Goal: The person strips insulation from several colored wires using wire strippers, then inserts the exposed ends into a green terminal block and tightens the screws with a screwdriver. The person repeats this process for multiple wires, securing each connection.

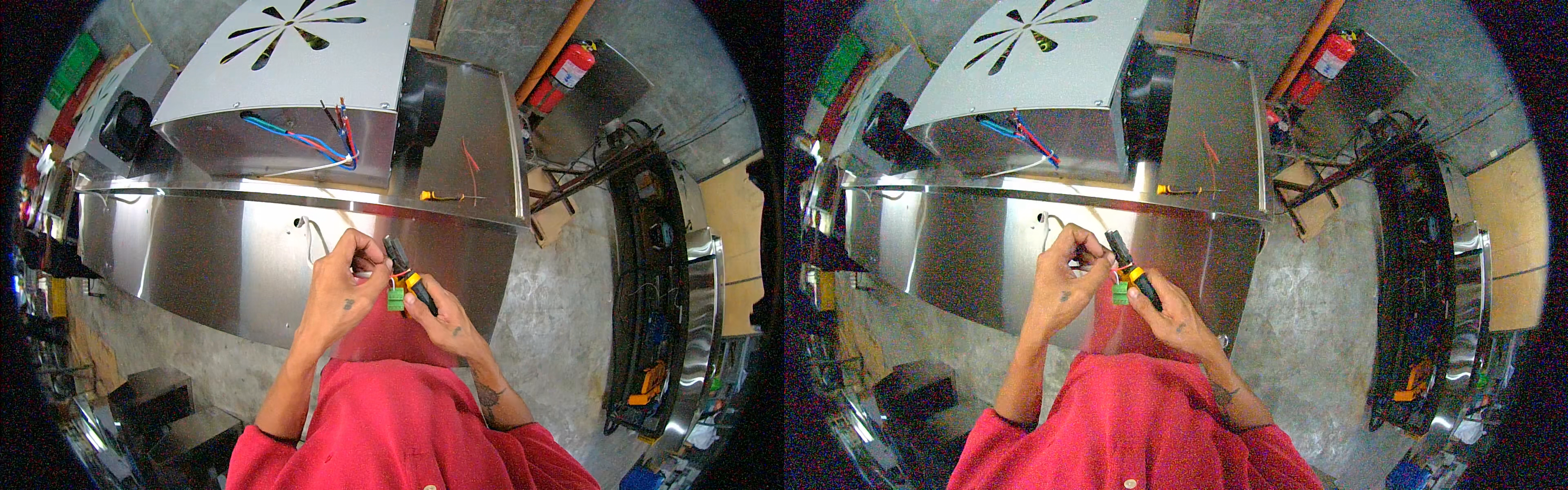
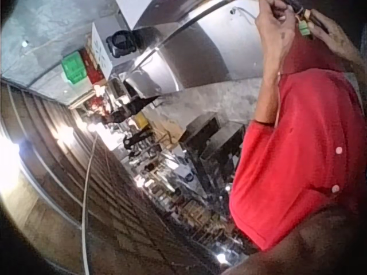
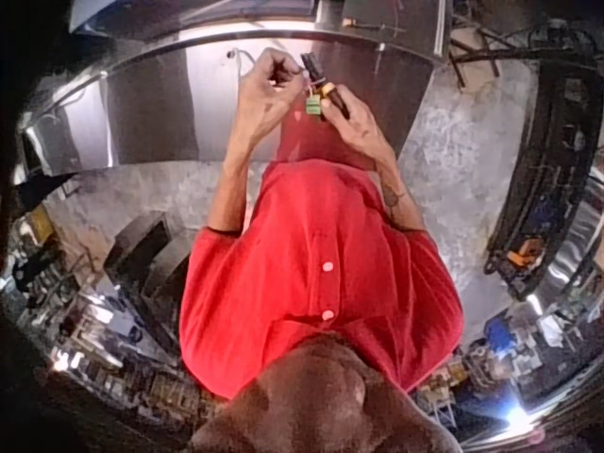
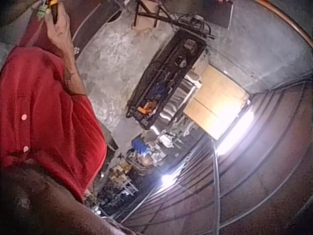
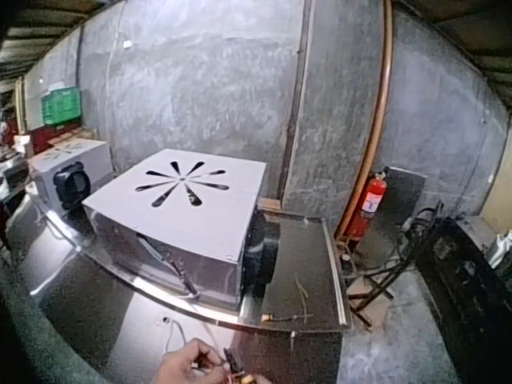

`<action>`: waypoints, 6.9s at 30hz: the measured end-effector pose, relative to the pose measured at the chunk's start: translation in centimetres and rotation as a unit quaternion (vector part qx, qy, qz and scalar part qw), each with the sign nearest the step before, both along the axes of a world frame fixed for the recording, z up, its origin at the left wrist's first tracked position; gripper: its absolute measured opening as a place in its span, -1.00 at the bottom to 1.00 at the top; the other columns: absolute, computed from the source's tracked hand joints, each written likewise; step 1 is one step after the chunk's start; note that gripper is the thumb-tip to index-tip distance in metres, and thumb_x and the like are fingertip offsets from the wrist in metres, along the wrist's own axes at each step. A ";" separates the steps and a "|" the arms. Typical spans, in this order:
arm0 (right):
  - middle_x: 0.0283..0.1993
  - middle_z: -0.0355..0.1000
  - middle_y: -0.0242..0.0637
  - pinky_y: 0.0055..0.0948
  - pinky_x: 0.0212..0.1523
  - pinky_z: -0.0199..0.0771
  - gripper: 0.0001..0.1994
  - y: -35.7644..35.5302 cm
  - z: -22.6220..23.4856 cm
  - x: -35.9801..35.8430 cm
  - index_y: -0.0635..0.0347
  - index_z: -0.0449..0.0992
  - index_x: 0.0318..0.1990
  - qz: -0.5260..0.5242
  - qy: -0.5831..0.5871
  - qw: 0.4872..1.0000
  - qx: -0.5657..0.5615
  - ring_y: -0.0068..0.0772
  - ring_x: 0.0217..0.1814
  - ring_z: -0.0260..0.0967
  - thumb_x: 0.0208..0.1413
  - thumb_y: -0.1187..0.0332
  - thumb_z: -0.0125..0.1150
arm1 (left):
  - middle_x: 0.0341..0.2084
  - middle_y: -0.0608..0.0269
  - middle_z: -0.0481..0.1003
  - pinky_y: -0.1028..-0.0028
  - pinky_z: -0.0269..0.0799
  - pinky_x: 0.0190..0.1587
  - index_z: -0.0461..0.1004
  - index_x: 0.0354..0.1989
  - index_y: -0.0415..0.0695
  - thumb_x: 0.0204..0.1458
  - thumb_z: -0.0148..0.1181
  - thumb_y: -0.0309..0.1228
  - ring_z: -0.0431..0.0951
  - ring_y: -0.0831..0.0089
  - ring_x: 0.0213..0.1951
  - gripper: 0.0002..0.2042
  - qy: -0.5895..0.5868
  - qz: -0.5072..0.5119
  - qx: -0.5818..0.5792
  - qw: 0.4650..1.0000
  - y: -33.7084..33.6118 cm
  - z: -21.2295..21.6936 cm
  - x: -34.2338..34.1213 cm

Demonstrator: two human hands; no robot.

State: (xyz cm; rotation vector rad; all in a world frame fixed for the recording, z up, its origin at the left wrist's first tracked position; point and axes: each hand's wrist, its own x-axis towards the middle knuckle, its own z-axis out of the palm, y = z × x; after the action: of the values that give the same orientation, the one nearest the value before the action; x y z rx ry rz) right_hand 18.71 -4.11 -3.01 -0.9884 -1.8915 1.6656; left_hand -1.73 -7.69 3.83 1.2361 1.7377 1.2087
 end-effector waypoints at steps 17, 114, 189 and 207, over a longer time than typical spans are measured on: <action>-0.27 0.35 -0.13 -0.21 -0.13 0.39 -0.67 -0.1 2.2 -1.1 0.26 0.41 0.05 -0.026 -0.013 0.998 0.062 -0.22 -0.23 0.34 0.49 0.13 0.14 | -0.41 0.19 0.63 0.42 0.61 -0.19 0.47 -0.19 -0.25 0.15 0.29 -0.58 0.67 0.46 -0.34 -0.88 0.047 -0.023 0.019 0.998 0.0 -0.2 -0.3; 0.07 0.32 0.21 0.01 0.18 0.42 -0.71 -2.4 2.4 -5.5 0.45 0.31 0.14 -0.127 0.032 0.981 0.146 0.30 0.11 0.39 0.35 0.53 0.14 | -0.59 0.21 0.34 0.23 0.14 -0.27 0.35 -0.52 -0.11 0.00 0.31 -0.55 0.29 0.23 -0.46 -0.79 0.300 0.060 0.176 0.936 0.8 -2.3 0.4; 0.01 0.58 -0.25 -0.32 0.05 0.61 -0.74 5.4 2.5 -4.6 0.20 0.53 0.15 -0.052 0.161 0.986 -0.002 -0.35 0.02 0.57 0.43 0.31 0.27 | -0.25 0.28 0.66 0.55 0.52 -0.09 0.65 0.01 -0.26 0.28 0.39 -0.40 0.61 0.58 -0.21 -0.77 -0.165 0.076 0.035 0.983 -0.7 -0.5 -2.3; 0.00 0.55 -0.19 -0.15 0.04 0.52 -0.78 7.9 6.2 -4.5 0.18 0.58 -0.02 0.140 0.054 0.863 0.482 -0.09 0.03 0.49 0.21 0.37 0.34 | -0.31 0.29 0.64 0.51 0.51 -0.18 0.66 -0.14 -0.26 0.24 0.35 -0.45 0.58 0.56 -0.28 -0.87 0.012 -0.003 0.037 0.999 -1.5 1.1 -2.8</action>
State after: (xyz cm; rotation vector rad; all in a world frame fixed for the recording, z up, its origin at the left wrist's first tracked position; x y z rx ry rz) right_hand 14.18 3.83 3.21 -0.2020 -2.4210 0.6316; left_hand -4.54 -9.23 4.97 1.3021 1.7183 1.2701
